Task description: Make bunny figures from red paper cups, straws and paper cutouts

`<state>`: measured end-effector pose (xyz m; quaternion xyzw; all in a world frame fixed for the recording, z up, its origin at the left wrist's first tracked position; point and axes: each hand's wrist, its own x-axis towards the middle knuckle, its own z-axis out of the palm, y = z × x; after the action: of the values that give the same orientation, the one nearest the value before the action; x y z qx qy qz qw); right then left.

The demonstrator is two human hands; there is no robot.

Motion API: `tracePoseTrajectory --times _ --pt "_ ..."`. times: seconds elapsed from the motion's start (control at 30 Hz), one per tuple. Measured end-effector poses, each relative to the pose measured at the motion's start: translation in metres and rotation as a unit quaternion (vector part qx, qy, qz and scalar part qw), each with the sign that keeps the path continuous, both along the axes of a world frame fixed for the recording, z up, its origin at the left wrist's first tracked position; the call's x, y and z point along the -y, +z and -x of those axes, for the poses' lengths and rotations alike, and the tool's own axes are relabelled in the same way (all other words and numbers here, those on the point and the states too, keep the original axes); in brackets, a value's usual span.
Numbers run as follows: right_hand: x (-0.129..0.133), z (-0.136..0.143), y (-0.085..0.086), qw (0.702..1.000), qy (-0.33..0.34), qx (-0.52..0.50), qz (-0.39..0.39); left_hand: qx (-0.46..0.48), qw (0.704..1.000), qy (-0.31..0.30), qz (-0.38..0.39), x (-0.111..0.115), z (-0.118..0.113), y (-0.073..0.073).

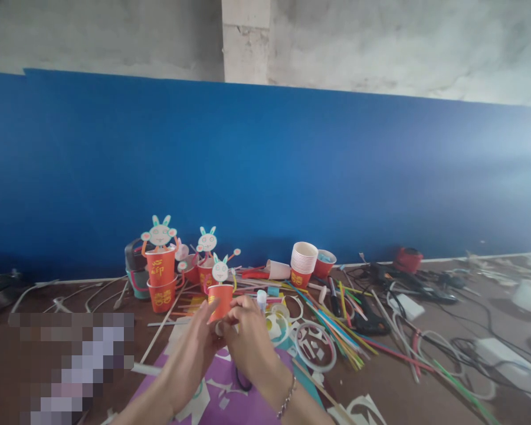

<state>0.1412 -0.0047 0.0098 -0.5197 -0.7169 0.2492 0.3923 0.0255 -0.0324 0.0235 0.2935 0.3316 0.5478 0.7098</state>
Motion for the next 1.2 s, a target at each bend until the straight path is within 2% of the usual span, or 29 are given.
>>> tracePoseTrajectory --times 0.17,0.37,0.63,0.8,0.93,1.07,1.2 --pt "0.000 -0.001 -0.002 0.998 0.001 0.040 -0.047 -0.005 0.999 0.019 0.032 -0.001 0.000 -0.002" --pt "0.009 0.000 0.002 0.988 -0.033 0.078 -0.127 -0.039 0.998 0.039 -0.017 0.002 -0.001 -0.001" --pt "0.006 -0.001 0.000 0.989 -0.021 0.056 -0.132 -0.011 0.996 0.087 -0.033 0.004 -0.002 -0.007" --pt "0.007 -0.001 0.003 0.991 -0.003 0.036 -0.126 0.009 0.995 0.097 -0.028 0.004 -0.002 -0.010" --pt "0.006 -0.002 0.006 0.994 0.010 0.023 -0.103 -0.018 0.996 0.084 -0.009 0.003 0.000 -0.007" --pt "0.004 -0.003 0.005 0.995 -0.008 0.027 -0.094 -0.042 0.997 0.066 -0.020 0.003 0.001 -0.006" --pt "0.007 -0.001 0.005 0.989 -0.046 0.054 -0.133 -0.058 0.995 0.073 -0.030 0.004 0.000 -0.008"
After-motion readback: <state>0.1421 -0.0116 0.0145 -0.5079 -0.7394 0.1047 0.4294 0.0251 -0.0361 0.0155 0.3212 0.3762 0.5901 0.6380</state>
